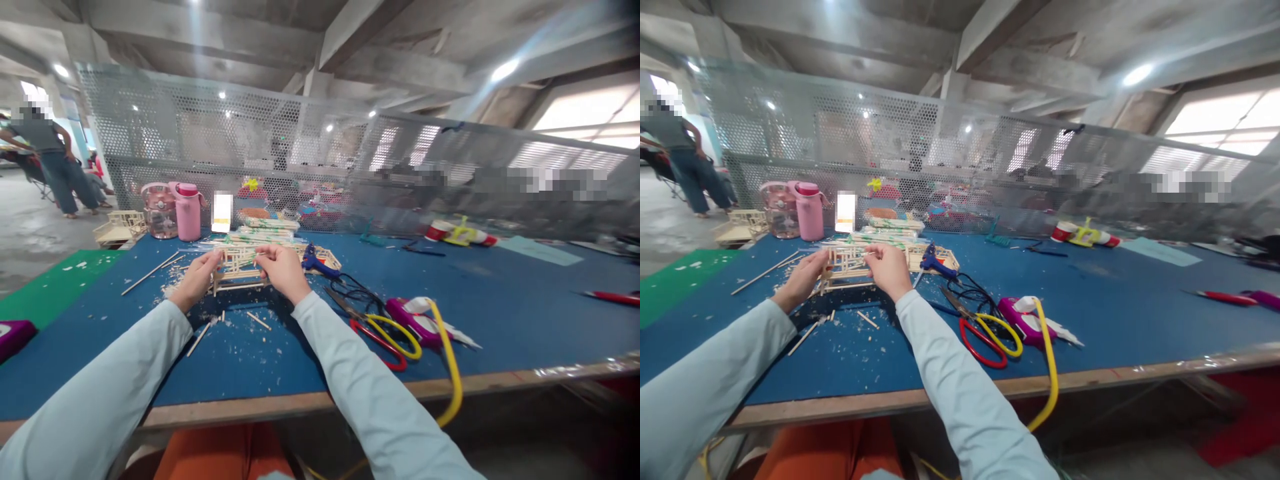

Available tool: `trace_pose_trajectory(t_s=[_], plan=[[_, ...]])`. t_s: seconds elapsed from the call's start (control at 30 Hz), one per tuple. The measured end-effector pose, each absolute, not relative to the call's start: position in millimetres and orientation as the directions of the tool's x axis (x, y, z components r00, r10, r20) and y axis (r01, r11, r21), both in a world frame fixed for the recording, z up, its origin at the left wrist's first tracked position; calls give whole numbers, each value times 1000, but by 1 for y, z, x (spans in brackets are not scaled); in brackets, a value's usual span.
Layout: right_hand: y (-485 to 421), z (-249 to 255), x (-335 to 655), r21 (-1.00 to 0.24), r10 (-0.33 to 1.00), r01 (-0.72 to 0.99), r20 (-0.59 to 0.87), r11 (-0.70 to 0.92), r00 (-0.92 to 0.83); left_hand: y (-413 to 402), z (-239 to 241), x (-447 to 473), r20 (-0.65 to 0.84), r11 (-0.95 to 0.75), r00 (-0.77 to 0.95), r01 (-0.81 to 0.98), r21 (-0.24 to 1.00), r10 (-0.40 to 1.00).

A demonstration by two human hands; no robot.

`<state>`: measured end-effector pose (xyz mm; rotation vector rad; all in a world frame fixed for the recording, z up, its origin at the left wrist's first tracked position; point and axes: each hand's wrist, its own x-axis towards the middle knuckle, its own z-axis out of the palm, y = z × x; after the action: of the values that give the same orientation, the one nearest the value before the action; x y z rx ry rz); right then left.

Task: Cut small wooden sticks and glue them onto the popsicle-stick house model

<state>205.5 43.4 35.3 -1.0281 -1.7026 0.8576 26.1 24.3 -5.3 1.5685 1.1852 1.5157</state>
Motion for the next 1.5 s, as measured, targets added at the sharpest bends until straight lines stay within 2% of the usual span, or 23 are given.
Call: trace_pose_trajectory(t_s=[0.2,0.43,0.6,0.73,1.03,1.5], plan=[[46,34,206,-809,880,369,350,457,-321,21,-3,29,408,-383,-95,206,901,908],[49,36,209,-651,803,470,487,596,-343,17,0,32,429,-406,-98,191,893,898],[48,34,209,-698,820,431,466,572,-333,15,1,34,418,-386,-142,206,899,897],[45,31,207,-728,839,422,437,541,-323,16,0,33,416,-397,-103,166,903,904],[44,30,208,-676,784,399,505,620,-362,14,1,37,402,-388,-108,130,912,909],[38,29,209,-649,784,439,510,621,-354,12,-1,35,418,-404,-98,139,904,903]])
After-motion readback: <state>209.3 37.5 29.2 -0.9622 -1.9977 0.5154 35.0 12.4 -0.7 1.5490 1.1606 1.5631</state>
